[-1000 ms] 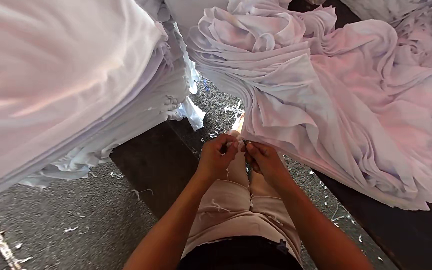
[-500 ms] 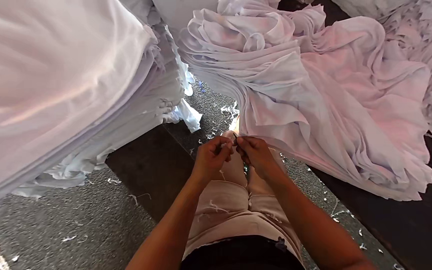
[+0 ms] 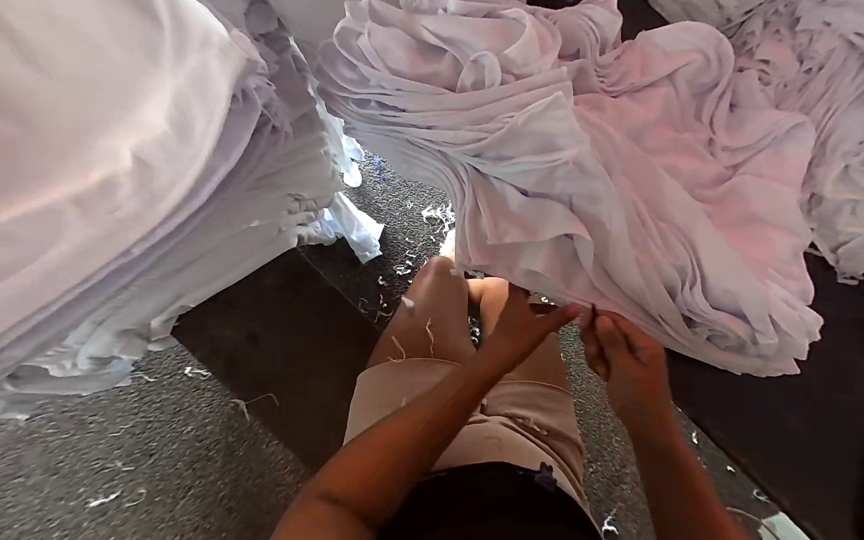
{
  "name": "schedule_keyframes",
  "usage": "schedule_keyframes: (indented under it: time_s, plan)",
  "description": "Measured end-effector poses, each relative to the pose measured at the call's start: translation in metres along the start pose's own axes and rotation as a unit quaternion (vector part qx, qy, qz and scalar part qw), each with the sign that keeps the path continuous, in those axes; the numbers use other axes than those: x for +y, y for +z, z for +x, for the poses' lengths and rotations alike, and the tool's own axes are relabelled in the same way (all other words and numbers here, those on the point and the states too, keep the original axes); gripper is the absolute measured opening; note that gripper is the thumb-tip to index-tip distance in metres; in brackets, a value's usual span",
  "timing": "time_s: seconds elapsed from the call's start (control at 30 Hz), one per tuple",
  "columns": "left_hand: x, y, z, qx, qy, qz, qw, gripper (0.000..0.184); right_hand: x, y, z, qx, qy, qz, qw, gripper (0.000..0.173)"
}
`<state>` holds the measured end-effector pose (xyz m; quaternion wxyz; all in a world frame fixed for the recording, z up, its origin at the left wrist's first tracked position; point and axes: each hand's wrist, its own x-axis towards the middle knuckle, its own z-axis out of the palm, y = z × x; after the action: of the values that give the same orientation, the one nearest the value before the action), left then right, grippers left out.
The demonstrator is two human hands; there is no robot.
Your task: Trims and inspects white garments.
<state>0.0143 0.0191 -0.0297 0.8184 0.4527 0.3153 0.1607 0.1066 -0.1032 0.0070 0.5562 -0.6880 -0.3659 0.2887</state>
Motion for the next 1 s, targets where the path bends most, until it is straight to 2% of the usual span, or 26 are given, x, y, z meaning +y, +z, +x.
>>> schedule_keyframes:
  time_s: [0.07, 0.13, 0.17, 0.27, 0.37, 0.57, 0.67, 1.0]
  plan:
    - [-0.001, 0.020, 0.003, 0.017, -0.027, -0.058, 0.998, 0.061, 0.000, -0.012, -0.007, 0.027, 0.010, 0.004, 1.000, 0.024]
    - [-0.005, 0.025, 0.002, 0.036, -0.041, -0.024, 0.998, 0.026, 0.004, -0.020, -0.013, 0.033, 0.016, -0.005, 0.999, 0.025]
    - [-0.008, 0.021, 0.000, 0.027, -0.034, 0.012, 0.999, 0.022, 0.006, -0.024, -0.016, 0.026, 0.012, -0.026, 0.999, 0.026]
    - [-0.013, 0.000, -0.015, -0.021, 0.025, 0.102, 0.994, 0.025, 0.013, -0.032, -0.022, -0.014, -0.028, -0.151, 0.988, 0.037]
    - [-0.011, -0.013, -0.030, -0.017, 0.042, 0.123, 0.991, 0.022, 0.019, -0.029, -0.025, -0.029, -0.070, -0.259, 0.963, 0.041]
    - [-0.011, -0.014, -0.044, -0.013, 0.065, 0.122, 0.990, 0.021, 0.031, -0.026, -0.013, 0.032, -0.208, -0.470, 0.857, 0.030]
    - [-0.010, -0.013, -0.045, -0.014, 0.074, 0.124, 0.989, 0.021, 0.029, -0.017, -0.007, 0.049, -0.229, -0.500, 0.834, 0.029]
    - [-0.009, -0.014, -0.043, -0.015, 0.088, 0.139, 0.986, 0.020, 0.025, -0.010, 0.003, 0.057, -0.232, -0.499, 0.833, 0.029]
